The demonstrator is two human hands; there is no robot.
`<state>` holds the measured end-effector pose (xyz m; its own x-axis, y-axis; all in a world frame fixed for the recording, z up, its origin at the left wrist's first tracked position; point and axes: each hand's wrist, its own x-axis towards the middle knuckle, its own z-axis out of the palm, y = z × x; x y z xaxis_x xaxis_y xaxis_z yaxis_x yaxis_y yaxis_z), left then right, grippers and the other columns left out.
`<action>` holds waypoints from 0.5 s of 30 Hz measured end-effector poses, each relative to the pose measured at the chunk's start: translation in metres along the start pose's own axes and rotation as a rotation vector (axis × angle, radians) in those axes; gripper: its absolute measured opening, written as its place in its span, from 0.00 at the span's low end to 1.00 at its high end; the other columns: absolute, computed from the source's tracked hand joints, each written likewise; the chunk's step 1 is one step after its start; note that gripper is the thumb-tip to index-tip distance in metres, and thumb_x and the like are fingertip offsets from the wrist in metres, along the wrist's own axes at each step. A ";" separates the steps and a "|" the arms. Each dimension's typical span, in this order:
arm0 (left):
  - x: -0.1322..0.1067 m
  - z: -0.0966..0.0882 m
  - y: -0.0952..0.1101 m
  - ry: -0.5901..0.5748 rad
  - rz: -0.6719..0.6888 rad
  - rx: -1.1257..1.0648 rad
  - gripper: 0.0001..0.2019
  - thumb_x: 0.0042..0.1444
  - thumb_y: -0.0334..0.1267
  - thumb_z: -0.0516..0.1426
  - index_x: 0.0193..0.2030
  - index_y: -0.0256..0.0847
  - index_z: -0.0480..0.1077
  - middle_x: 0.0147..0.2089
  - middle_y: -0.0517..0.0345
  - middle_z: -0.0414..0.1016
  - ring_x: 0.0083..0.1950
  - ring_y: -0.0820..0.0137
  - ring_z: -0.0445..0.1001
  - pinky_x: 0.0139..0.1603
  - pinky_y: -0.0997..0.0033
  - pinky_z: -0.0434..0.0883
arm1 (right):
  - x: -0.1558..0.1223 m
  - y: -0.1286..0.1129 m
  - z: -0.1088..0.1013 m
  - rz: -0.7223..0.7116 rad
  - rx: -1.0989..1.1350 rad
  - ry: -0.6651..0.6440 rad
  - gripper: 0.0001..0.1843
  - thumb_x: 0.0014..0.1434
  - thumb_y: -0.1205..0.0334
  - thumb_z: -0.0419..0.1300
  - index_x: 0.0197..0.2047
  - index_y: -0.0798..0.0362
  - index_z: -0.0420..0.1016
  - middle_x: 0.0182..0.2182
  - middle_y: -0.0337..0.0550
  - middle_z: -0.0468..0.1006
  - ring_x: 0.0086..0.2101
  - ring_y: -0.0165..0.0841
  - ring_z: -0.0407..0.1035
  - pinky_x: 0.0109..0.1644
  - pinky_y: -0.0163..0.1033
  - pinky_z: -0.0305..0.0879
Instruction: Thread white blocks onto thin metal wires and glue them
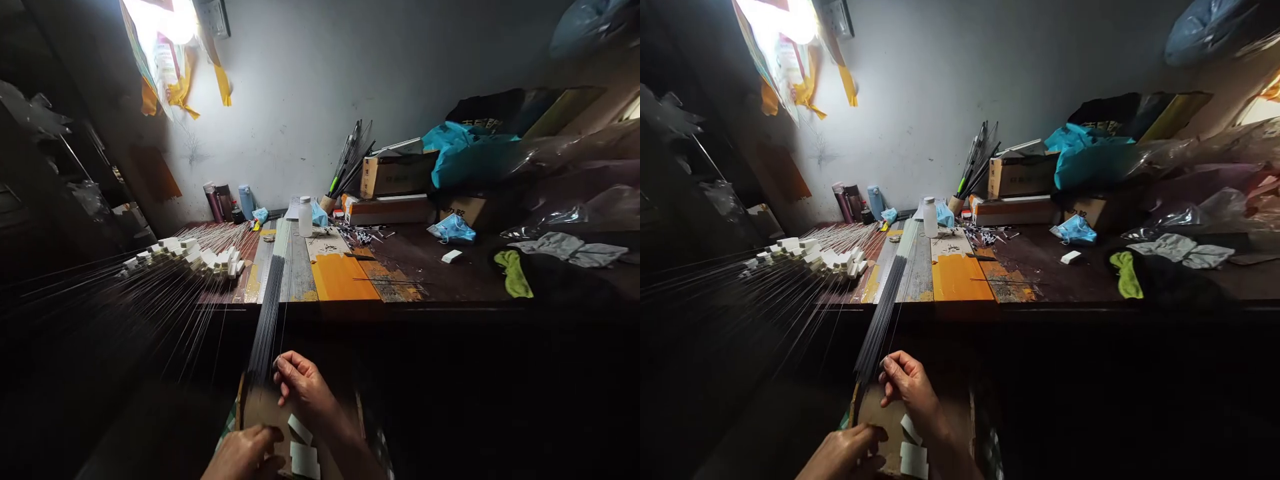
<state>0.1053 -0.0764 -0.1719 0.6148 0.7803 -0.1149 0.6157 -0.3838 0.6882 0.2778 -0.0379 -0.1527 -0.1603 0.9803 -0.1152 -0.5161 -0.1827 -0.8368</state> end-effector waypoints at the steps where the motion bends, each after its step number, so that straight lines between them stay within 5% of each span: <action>1: 0.007 0.006 -0.003 -0.025 -0.035 0.021 0.11 0.55 0.34 0.56 0.45 0.44 0.74 0.39 0.53 0.80 0.35 0.64 0.79 0.33 0.73 0.69 | -0.007 -0.001 -0.001 0.009 -0.013 -0.006 0.21 0.53 0.45 0.65 0.33 0.56 0.69 0.24 0.34 0.71 0.17 0.19 0.58 0.21 0.30 0.66; 5: 0.027 0.025 -0.011 -0.025 -0.154 0.075 0.11 0.61 0.34 0.48 0.42 0.42 0.72 0.38 0.53 0.77 0.37 0.64 0.77 0.36 0.73 0.68 | -0.050 -0.013 -0.005 0.047 -0.111 -0.011 0.17 0.57 0.48 0.62 0.35 0.56 0.71 0.25 0.36 0.73 0.18 0.21 0.62 0.24 0.30 0.66; 9: 0.033 0.040 -0.025 -0.063 -0.196 0.064 0.16 0.60 0.30 0.46 0.51 0.40 0.68 0.45 0.48 0.72 0.43 0.62 0.74 0.40 0.69 0.67 | -0.096 -0.026 -0.010 0.083 -0.243 0.006 0.15 0.60 0.50 0.60 0.35 0.55 0.72 0.25 0.37 0.73 0.20 0.22 0.63 0.26 0.30 0.63; 15: 0.046 0.063 -0.037 -0.099 -0.200 -0.024 0.22 0.52 0.28 0.53 0.52 0.52 0.71 0.43 0.54 0.65 0.43 0.61 0.69 0.42 0.67 0.64 | -0.128 -0.032 -0.021 -0.029 -0.427 0.081 0.14 0.62 0.51 0.58 0.33 0.54 0.73 0.26 0.38 0.72 0.21 0.23 0.64 0.25 0.30 0.61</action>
<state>0.1423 -0.0572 -0.2474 0.5275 0.7871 -0.3198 0.7193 -0.2133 0.6612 0.3330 -0.1560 -0.1222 -0.0753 0.9904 -0.1161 -0.1226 -0.1247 -0.9846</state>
